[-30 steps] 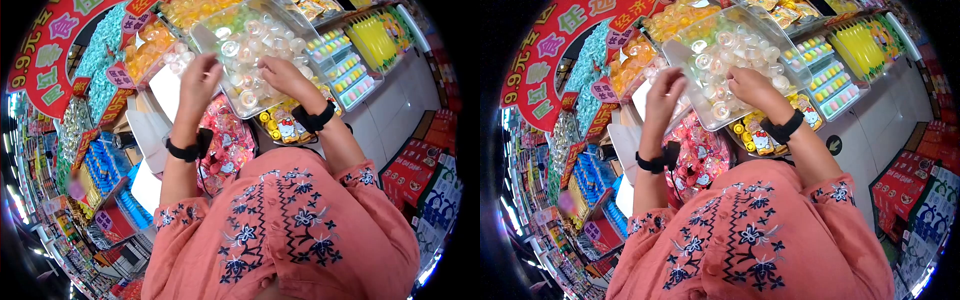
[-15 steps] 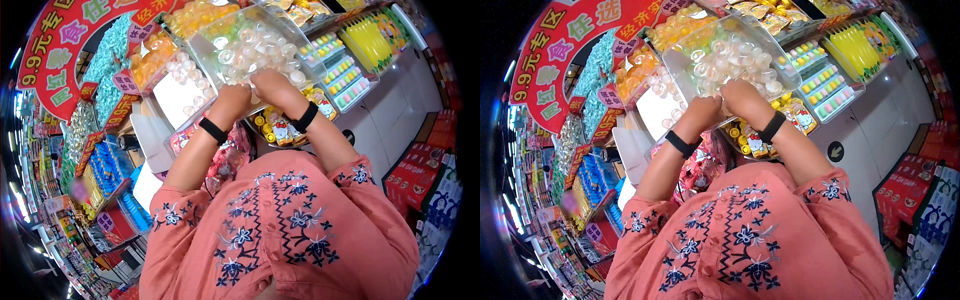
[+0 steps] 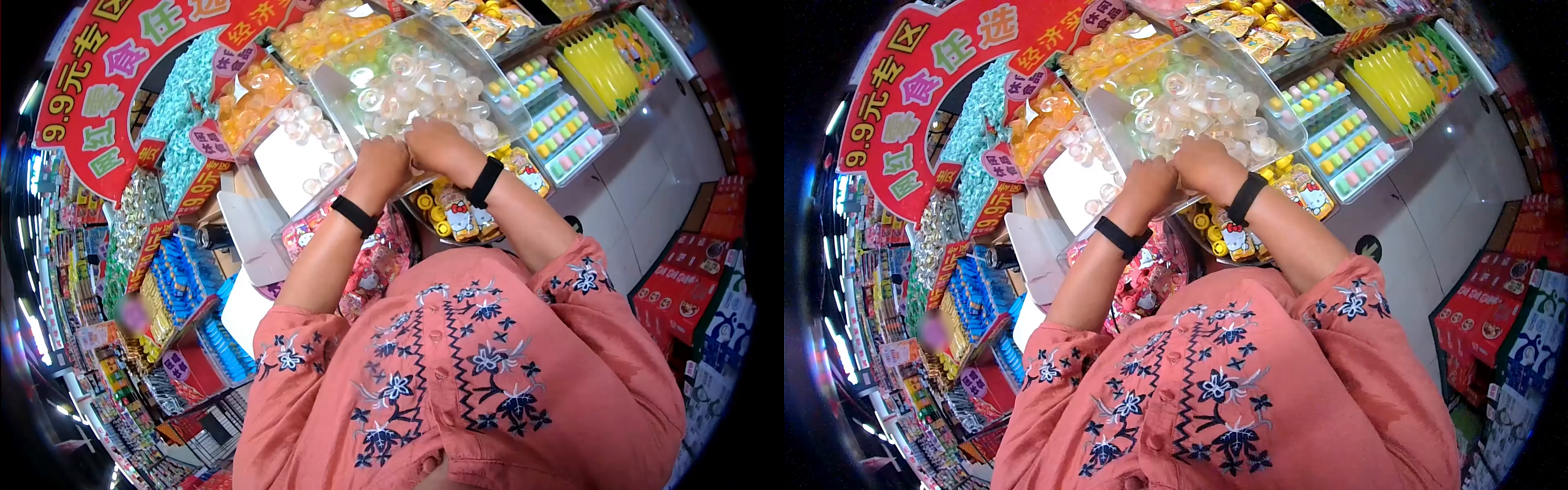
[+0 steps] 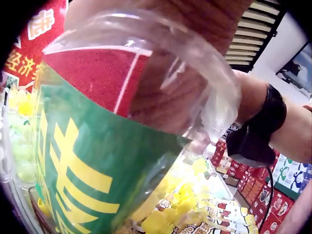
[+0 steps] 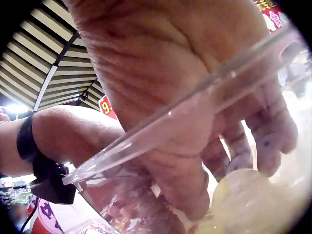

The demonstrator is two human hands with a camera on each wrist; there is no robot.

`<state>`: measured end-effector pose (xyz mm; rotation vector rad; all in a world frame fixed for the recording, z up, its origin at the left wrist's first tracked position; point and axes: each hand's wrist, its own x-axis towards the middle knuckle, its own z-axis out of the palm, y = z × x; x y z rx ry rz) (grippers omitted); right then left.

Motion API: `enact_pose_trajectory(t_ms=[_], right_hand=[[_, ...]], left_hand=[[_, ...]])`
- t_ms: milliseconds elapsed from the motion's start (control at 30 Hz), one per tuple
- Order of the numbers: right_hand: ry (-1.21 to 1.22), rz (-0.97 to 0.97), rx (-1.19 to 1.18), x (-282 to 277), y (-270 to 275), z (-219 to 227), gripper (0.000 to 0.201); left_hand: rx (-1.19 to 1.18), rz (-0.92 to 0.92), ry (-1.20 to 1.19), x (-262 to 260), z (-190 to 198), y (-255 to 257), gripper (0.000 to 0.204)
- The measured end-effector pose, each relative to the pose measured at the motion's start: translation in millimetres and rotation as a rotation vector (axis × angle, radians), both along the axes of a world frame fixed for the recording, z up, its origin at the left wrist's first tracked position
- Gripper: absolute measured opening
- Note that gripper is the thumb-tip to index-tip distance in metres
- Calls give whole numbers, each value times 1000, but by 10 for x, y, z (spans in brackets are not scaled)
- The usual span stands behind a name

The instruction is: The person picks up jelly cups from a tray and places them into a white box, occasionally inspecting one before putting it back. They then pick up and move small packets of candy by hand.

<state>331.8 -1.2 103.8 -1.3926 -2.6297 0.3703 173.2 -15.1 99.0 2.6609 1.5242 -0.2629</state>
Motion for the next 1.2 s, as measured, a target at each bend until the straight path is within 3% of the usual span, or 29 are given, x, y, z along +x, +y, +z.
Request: enact_pose_trajectory(t_ms=[67, 167, 367, 467, 567, 733, 833, 933, 1033, 1100, 1200], right_hand=[[-11, -8, -3, 7, 8, 2, 17], [-4, -9, 28, 21, 0, -27, 16], [105, 36, -40, -29, -30, 53, 13], [206, 72, -74, 13, 19, -128, 15], [249, 50, -88, 50, 48, -238, 23], [290, 46, -210, 53, 126, -181, 30], [381, 70, -460, 133, 166, -29, 32], [347, 48, -544, 218, 252, 41, 33], [679, -22, -849, 380, 250, 143, 32], [840, -32, -913, 427, 272, 212, 32], [1212, -107, -1078, 405, 258, 288, 30]], left_hand=[[88, -21, -57, -31, -88, 0, 38], [-30, 18, -13, 33, 34, -12, 21], [-69, 37, -61, 42, 61, -3, 24], [-67, 39, -59, 5, -26, 70, 43], [-141, 59, -38, 54, 181, 41, 43], [-207, 125, -247, 4, 234, 38, 44], [-237, 145, -421, -35, 214, 22, 41], [-244, 175, -551, -66, 255, 42, 41], [-165, 149, -654, -172, 384, 154, 43], [-137, 134, -734, -251, 483, 194, 45], [-468, 357, -1241, -344, 618, 135, 42]])
